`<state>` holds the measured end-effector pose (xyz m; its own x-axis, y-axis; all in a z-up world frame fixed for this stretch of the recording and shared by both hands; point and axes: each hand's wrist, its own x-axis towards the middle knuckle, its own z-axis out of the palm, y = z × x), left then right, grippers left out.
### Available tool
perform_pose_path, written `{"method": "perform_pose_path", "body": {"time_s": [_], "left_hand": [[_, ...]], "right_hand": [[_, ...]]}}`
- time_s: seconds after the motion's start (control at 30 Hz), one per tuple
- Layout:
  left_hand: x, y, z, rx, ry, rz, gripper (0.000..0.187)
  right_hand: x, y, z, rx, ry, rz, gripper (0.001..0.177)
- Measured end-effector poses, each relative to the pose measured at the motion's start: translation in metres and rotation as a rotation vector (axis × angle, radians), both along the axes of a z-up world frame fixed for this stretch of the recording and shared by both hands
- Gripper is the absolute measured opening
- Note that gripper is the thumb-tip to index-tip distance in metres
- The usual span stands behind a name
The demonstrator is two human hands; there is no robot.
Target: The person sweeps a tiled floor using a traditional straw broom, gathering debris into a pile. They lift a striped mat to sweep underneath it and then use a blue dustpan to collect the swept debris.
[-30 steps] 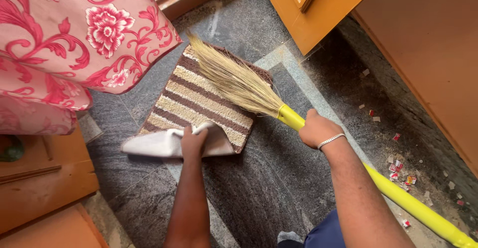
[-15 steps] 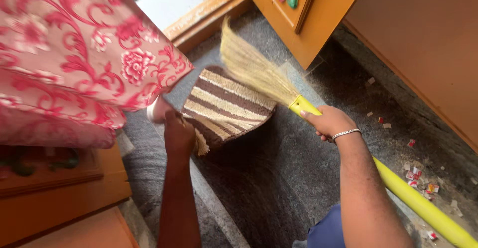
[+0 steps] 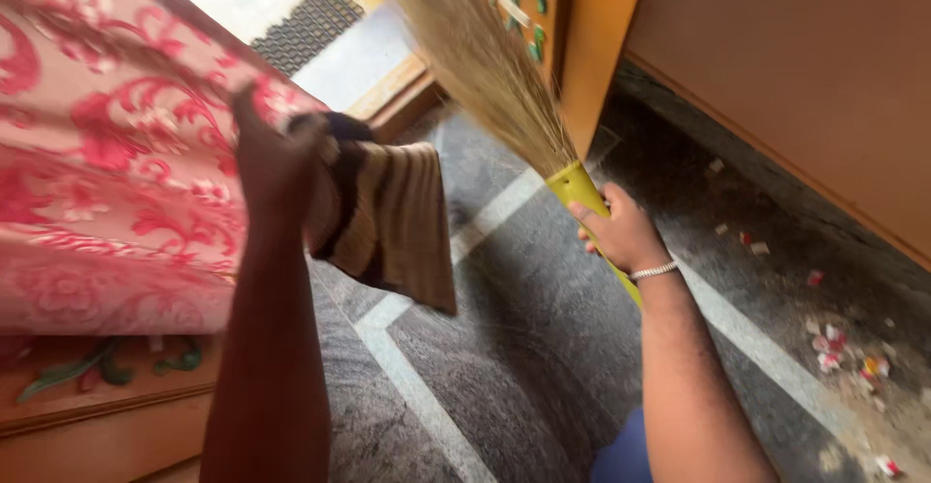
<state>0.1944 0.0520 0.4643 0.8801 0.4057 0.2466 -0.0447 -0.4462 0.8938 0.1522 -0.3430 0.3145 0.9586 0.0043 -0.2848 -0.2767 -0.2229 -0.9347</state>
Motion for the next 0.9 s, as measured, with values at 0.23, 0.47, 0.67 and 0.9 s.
{"method": "perform_pose_path", "body": {"time_s": [0.23, 0.47, 0.67, 0.9], "left_hand": [[0.039, 0.047, -0.015, 0.575, 0.543, 0.008, 0.028], [0.021, 0.028, 0.0, 0.089, 0.368, -0.076, 0.025], [0.024, 0.032, 0.013, 0.37, 0.455, -0.037, 0.027], [0.042, 0.039, 0.022, 0.216, 0.12, 0.107, 0.031]], "right_hand": [[-0.007, 0.009, 0.015, 0.076, -0.001, 0.037, 0.039], [-0.013, 0.011, 0.013, -0.03, -0.016, 0.035, 0.036], [-0.012, 0.005, 0.009, 0.031, -0.026, 0.094, 0.031], [-0.024, 0.028, 0.045, -0.151, -0.167, 0.054, 0.034]]}}
